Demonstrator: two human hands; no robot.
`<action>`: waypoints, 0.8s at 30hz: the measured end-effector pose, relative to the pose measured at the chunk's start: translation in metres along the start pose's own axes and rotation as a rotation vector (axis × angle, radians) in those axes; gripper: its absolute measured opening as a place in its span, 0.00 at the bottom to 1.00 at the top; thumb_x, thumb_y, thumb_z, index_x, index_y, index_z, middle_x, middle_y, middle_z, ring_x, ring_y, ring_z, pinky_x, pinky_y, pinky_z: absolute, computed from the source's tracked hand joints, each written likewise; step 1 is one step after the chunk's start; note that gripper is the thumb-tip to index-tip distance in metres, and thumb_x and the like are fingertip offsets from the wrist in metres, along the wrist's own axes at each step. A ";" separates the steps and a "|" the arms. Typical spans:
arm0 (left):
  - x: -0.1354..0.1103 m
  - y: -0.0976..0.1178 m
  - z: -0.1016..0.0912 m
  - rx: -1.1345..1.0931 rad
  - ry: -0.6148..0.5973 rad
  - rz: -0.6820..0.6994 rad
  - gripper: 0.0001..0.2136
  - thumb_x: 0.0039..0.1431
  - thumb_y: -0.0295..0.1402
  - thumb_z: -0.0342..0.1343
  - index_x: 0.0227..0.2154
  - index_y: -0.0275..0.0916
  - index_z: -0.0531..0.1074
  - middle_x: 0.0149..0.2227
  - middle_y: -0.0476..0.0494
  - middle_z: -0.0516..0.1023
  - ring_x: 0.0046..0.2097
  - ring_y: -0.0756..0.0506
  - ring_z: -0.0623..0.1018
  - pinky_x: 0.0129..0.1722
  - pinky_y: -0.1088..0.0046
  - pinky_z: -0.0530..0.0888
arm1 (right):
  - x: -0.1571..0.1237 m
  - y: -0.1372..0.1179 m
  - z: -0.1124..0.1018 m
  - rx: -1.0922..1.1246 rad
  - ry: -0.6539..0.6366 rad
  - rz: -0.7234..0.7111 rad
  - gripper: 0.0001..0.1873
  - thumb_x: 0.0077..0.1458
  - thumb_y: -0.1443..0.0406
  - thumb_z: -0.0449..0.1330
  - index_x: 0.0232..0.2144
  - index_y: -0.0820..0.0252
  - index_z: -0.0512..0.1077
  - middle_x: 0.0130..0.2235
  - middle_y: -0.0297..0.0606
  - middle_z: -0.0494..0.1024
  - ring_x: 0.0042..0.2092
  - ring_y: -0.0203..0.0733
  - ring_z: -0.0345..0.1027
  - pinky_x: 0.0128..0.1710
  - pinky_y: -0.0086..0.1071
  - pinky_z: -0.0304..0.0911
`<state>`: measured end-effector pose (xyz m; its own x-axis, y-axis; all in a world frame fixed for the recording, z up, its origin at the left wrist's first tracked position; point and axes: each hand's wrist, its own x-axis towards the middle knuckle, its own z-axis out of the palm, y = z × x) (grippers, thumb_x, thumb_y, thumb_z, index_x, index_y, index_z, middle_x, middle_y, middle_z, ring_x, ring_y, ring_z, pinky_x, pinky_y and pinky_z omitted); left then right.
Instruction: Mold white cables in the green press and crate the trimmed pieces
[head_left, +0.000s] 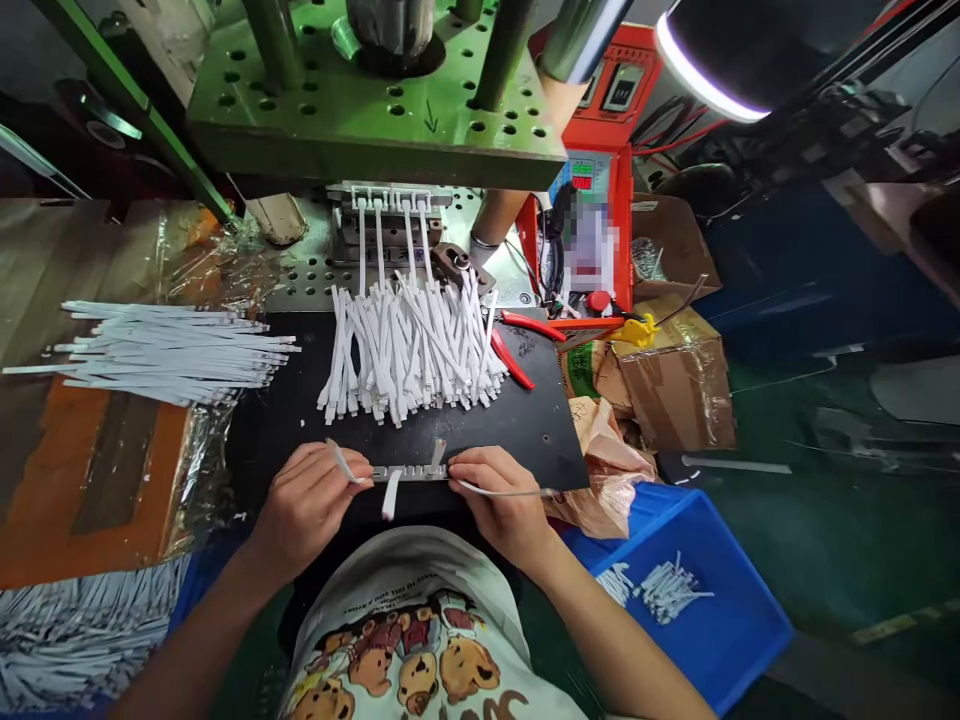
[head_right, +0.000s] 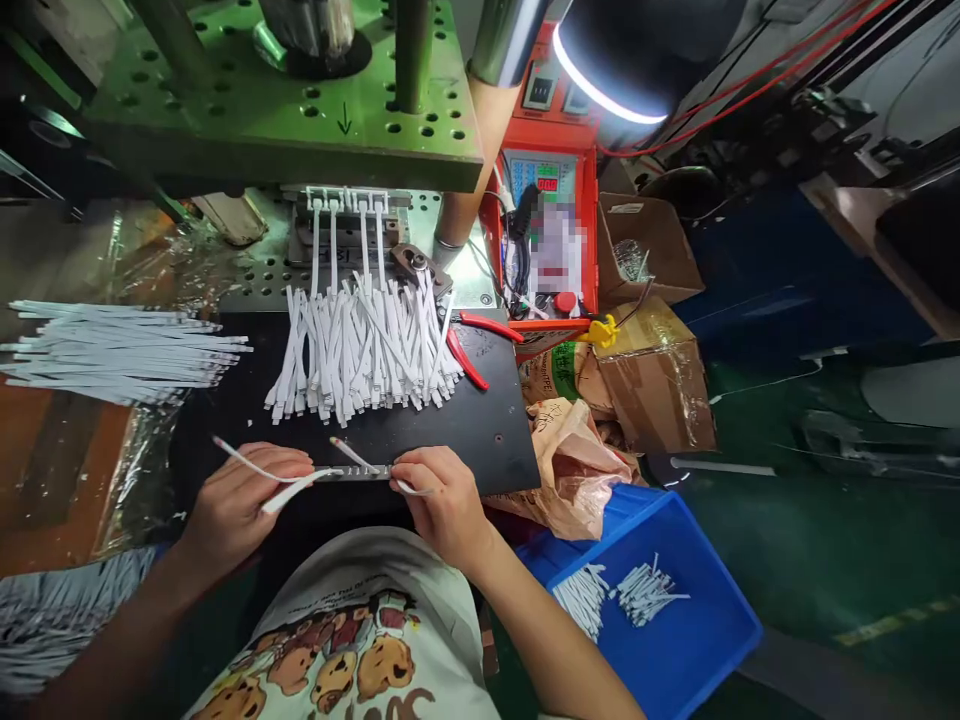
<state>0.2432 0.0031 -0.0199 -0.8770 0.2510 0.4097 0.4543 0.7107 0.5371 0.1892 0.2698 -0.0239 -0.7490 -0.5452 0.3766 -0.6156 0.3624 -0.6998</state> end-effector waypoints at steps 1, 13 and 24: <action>0.000 0.000 0.000 -0.009 -0.012 0.003 0.06 0.64 0.22 0.55 0.40 0.38 0.73 0.39 0.46 0.80 0.41 0.47 0.79 0.46 0.67 0.71 | -0.001 0.000 -0.001 -0.002 -0.010 0.003 0.07 0.64 0.70 0.56 0.42 0.57 0.72 0.39 0.41 0.80 0.41 0.40 0.74 0.41 0.35 0.70; 0.010 0.005 -0.003 -0.018 -0.081 0.020 0.05 0.66 0.24 0.52 0.39 0.38 0.72 0.36 0.45 0.79 0.40 0.47 0.78 0.43 0.67 0.71 | 0.004 -0.007 -0.001 -0.046 -0.023 0.016 0.06 0.62 0.72 0.58 0.39 0.58 0.72 0.37 0.41 0.80 0.39 0.41 0.75 0.39 0.35 0.72; -0.003 0.017 0.001 0.032 -0.054 0.082 0.07 0.66 0.24 0.50 0.44 0.35 0.72 0.41 0.39 0.80 0.44 0.43 0.78 0.44 0.64 0.72 | 0.006 -0.008 -0.016 -0.109 -0.243 -0.104 0.10 0.63 0.73 0.53 0.43 0.60 0.71 0.40 0.43 0.78 0.41 0.42 0.72 0.40 0.36 0.70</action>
<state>0.2536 0.0147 -0.0127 -0.8444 0.3441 0.4105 0.5208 0.7067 0.4789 0.1860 0.2758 -0.0069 -0.6076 -0.7443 0.2773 -0.7188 0.3667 -0.5907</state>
